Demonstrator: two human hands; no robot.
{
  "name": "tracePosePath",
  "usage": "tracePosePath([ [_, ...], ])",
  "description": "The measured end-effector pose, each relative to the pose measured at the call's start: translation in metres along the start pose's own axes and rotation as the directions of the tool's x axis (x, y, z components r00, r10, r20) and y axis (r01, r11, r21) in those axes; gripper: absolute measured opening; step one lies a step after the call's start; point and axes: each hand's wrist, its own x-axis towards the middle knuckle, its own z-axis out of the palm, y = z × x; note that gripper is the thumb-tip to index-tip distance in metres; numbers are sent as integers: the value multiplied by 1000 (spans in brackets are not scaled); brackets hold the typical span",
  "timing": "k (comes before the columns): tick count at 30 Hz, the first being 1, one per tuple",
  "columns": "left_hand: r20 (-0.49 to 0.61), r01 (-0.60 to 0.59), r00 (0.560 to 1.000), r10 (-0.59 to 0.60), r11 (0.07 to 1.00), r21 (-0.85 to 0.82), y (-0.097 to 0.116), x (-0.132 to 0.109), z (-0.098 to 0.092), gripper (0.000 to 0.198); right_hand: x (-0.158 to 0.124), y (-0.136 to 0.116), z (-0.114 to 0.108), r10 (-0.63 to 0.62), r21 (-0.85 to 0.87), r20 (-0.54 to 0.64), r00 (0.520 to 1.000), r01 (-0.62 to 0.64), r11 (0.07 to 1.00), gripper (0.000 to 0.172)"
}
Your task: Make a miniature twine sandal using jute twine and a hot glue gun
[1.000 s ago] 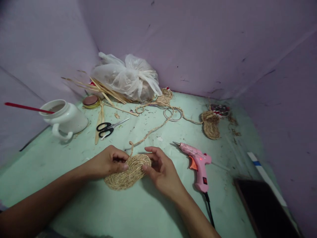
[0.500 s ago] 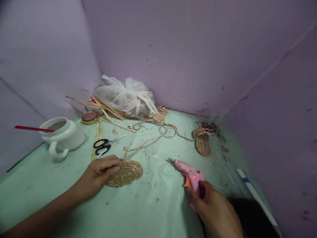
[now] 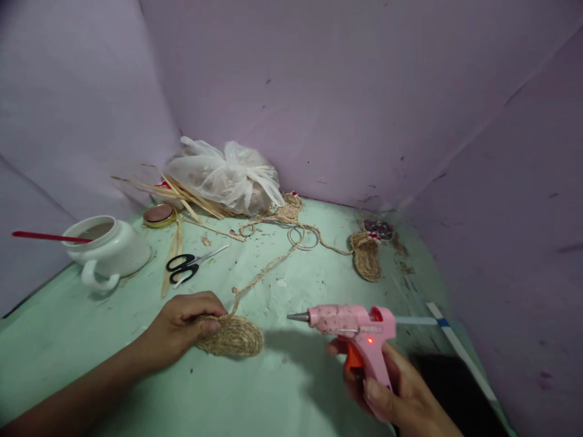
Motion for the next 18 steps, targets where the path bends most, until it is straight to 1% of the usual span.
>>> tracePosePath([
  [2,-5,-33,999,33,999,25,1,1,-1,15,-4,2,0,-28,2,4,1000,28,1000,39],
  [5,-3,-58,998,58,997,43,3,2,-3,16,-9,-2,9,-79,23,-48,996,81,996,30],
  [6,-2,-64,998,64,997,47,4,2,-4,16,-10,-4,13,-94,24,-71,993,96,995,31],
  [8,-1,-71,997,72,996,60,4,2,-4,15,-11,-7,18,-95,1,-79,992,95,995,34],
  [10,-6,-74,997,75,995,71,4,2,-4,15,-11,-7,22,-83,-51,-61,995,80,996,37],
  [15,-4,-87,996,87,994,68,4,1,-4,14,-6,-7,30,-142,-178,-23,990,136,975,37],
  [18,-1,-96,995,96,993,62,3,1,-4,13,-3,-9,33,-144,-244,-18,989,136,960,37],
])
